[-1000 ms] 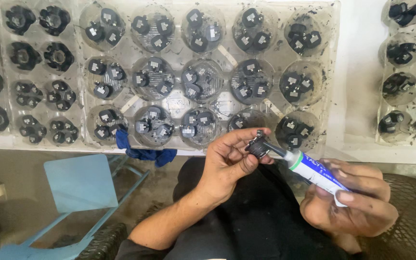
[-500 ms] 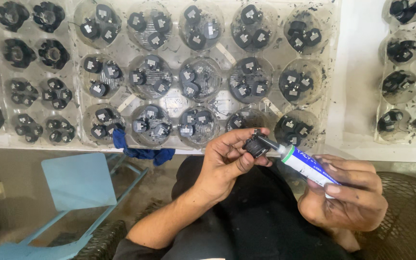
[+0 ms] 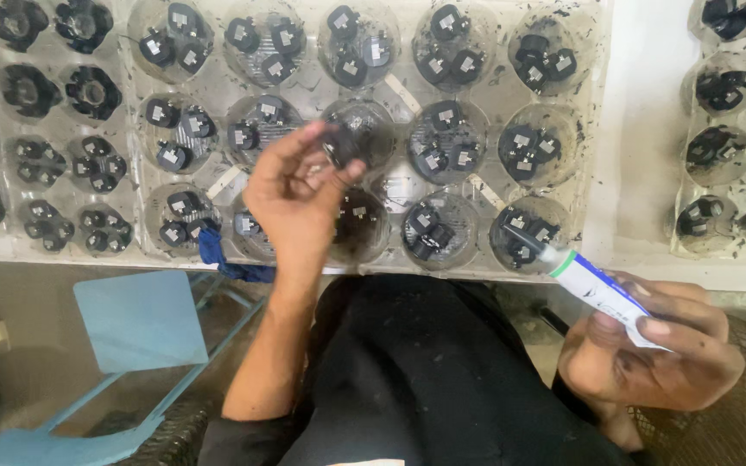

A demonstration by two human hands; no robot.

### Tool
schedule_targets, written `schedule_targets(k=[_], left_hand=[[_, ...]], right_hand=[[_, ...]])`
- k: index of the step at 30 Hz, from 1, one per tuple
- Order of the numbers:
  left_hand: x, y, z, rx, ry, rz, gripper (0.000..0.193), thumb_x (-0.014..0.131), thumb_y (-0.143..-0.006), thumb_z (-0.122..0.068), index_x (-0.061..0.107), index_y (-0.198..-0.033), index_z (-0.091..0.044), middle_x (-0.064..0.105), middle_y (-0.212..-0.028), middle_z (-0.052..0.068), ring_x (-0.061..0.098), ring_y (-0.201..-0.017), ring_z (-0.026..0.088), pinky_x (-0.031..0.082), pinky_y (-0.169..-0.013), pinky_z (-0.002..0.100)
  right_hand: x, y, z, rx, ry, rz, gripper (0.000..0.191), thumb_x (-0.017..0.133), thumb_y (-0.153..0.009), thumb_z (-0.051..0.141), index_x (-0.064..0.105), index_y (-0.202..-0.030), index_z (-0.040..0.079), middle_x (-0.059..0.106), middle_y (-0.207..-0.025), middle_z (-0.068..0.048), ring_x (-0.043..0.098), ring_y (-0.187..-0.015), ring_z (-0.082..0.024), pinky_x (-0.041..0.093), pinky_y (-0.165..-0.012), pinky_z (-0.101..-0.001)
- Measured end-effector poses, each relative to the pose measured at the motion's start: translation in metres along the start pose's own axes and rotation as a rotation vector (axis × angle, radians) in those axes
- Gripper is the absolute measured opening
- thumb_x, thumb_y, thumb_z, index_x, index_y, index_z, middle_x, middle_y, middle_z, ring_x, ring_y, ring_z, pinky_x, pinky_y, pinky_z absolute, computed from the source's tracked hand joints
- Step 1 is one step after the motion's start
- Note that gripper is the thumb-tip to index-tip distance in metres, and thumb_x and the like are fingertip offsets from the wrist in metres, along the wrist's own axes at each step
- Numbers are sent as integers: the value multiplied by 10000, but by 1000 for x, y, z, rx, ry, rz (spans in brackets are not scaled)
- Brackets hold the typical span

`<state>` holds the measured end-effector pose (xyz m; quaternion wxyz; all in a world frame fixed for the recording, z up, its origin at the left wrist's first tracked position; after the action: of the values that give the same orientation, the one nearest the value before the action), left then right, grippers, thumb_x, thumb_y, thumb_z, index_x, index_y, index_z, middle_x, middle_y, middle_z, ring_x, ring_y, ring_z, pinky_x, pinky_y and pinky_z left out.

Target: The person picks small black plastic components one at a time from blister trays on the workbench and squeezes adhesive from a tube onto each component. They occasionally wipe the tube with a blue cloth and place treated components back into the trays.

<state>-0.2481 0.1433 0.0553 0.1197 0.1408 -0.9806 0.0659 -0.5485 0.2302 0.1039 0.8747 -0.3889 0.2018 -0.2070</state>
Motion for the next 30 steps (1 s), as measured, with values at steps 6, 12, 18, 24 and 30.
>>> schedule_targets(k=[6, 12, 18, 24, 30], left_hand=[[-12, -34, 1, -102, -724, 112, 414, 854, -813, -25, 750, -1207, -98, 788, -1050, 40, 735, -855, 137, 624, -795, 289], [3, -34, 22, 286, -1176, 254, 422, 893, -645, -190, 783, -1051, -158, 652, -921, 95, 659, -900, 333, 542, -771, 436], [6, -30, 32, 141, -1152, 313, 485, 890, -691, -191, 768, -1160, -158, 647, -868, 85, 660, -839, 313, 530, -718, 443], [-5, -17, 16, -136, -1252, 30, 375, 905, -726, -389, 724, -921, -124, 732, -755, 55, 717, -718, 295, 543, -628, 442], [-9, -20, 22, -80, -1400, 85, 412, 898, -717, -426, 755, -935, -107, 732, -743, 129, 705, -728, 362, 546, -629, 477]], right_hand=[[-4, 6, -10, 22, -37, 8, 252, 718, -943, -51, 527, -1102, -10, 646, -962, -171, 720, -766, -275, 593, -671, -278], [0, 4, -9, 49, -84, 63, 263, 699, -904, -48, 502, -1073, -5, 609, -959, -151, 732, -771, -282, 633, -687, -313], [-2, 5, -5, 103, -93, 130, 290, 697, -961, -49, 462, -1122, 7, 623, -1027, -158, 736, -835, -284, 634, -753, -309], [-3, 3, -17, 55, -60, -69, 259, 697, -885, -49, 503, -1054, -20, 597, -927, -146, 710, -758, -281, 617, -634, -302], [-17, -2, -20, 107, -4, -95, 275, 704, -1016, 5, 489, -1187, 13, 551, -987, -125, 619, -858, -227, 539, -741, -270]])
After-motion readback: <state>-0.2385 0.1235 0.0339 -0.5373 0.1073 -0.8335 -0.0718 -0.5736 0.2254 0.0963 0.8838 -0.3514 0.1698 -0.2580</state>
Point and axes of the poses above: each hand's wrist, its own y-axis away from the middle knuckle, its own x-axis out of the palm, z = x × y, the point moved 1 cm from there along -y, towards the middle knuckle
